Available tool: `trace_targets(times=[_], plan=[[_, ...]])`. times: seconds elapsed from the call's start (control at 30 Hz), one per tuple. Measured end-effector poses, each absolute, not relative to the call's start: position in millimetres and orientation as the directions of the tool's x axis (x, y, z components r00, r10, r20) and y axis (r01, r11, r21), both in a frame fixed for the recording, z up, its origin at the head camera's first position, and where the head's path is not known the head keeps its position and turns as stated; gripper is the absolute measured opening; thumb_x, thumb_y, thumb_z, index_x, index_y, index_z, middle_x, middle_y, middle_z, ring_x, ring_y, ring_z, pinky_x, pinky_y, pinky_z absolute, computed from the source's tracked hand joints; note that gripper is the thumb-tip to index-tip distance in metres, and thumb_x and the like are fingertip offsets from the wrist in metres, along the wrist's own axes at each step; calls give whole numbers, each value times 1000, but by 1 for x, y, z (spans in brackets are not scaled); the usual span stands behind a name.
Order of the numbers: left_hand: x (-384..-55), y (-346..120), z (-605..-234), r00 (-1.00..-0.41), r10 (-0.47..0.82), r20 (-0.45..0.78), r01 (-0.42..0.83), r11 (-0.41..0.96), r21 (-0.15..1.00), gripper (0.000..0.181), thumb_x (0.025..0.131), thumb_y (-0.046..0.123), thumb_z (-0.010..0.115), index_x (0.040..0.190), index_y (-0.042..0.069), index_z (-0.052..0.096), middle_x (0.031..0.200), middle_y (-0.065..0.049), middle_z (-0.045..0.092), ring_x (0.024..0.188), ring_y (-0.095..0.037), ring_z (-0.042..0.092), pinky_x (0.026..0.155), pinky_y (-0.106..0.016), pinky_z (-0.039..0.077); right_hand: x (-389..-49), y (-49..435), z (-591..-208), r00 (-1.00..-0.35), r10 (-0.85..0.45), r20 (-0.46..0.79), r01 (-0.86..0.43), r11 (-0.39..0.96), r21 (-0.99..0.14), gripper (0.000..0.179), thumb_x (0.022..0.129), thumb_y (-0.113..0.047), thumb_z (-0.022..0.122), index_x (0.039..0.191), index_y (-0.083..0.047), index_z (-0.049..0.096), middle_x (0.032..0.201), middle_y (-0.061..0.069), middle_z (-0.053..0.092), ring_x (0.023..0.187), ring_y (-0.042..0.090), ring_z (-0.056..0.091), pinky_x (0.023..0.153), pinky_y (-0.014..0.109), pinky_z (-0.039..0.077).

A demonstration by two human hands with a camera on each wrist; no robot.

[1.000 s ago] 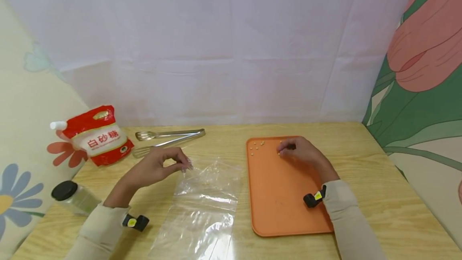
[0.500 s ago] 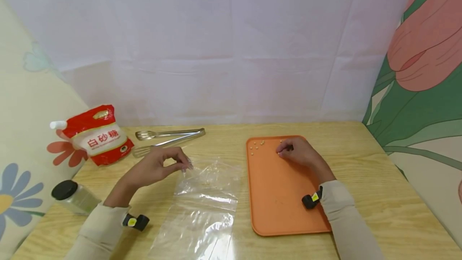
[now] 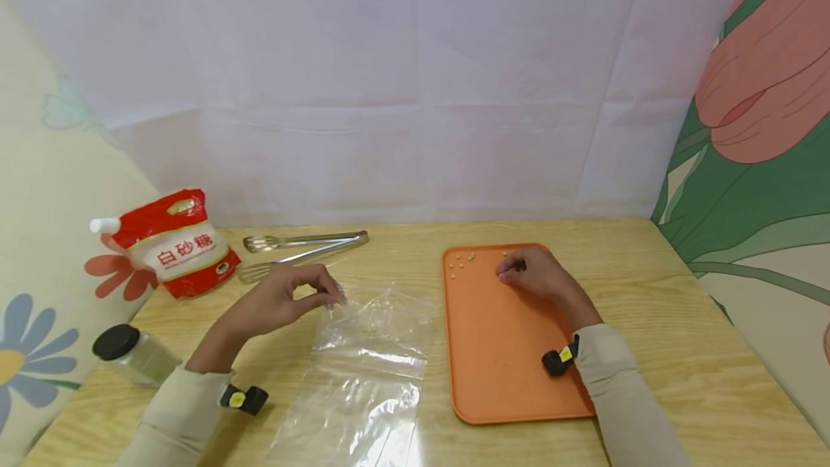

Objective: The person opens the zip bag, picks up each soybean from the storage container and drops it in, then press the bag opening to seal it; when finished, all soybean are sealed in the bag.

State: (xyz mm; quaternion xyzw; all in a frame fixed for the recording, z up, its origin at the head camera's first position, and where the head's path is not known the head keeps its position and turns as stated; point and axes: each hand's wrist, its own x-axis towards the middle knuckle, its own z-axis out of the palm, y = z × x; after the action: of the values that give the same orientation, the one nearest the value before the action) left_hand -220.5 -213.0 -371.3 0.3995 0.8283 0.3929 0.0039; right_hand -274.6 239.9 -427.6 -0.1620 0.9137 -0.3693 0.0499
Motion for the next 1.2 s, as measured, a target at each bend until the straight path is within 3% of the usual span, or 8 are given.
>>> trace_targets(times=[0.23,0.6,0.77,0.9,1.0,1.2], plan=[[-221,-213,-371,-684,660,310,658,376,653,25,92,-1,70,98,23,69,96,10,71,85,-15,69,83,-37,54,-273,236,-423,-947,-321,26,-234,630,-741,20,98,-22,68,111,-8,74,108,7,70,100,23,62,85,40,50],[-220,-212,-371,-687,654,316,657,375,654,12,95,13,70,99,24,69,97,10,71,86,-12,69,83,-38,55,-263,217,-401,-911,-389,137,-311,432,-847,38,95,-36,71,120,-7,71,117,4,68,106,21,62,90,43,52],[-221,-213,-372,-680,657,326,668,372,645,14,94,11,71,99,24,69,98,11,71,86,-11,69,82,-36,55,-254,201,-391,-896,-410,167,-316,328,-890,30,94,-33,72,117,-12,72,117,10,67,105,25,63,89,51,52],[-222,-213,-372,-675,659,333,676,369,639,15,94,11,71,99,25,68,98,11,71,86,-11,69,82,-36,55,-246,186,-384,-876,-447,184,-300,204,-932,29,95,-28,72,116,-9,71,122,22,63,108,39,60,91,56,50],[-223,-213,-372,-676,658,332,674,370,639,15,95,11,71,98,25,68,98,11,71,86,-11,69,83,-37,55,-240,173,-381,-859,-477,187,-290,151,-945,27,95,-27,72,116,-8,71,123,25,62,107,38,60,92,57,49],[-222,-212,-372,-680,655,329,669,372,644,14,94,11,71,98,25,69,97,11,71,86,-11,69,83,-36,55,-234,151,-386,-818,-538,201,-340,172,-925,17,96,-23,71,110,-14,72,109,9,67,96,26,59,84,42,52]])
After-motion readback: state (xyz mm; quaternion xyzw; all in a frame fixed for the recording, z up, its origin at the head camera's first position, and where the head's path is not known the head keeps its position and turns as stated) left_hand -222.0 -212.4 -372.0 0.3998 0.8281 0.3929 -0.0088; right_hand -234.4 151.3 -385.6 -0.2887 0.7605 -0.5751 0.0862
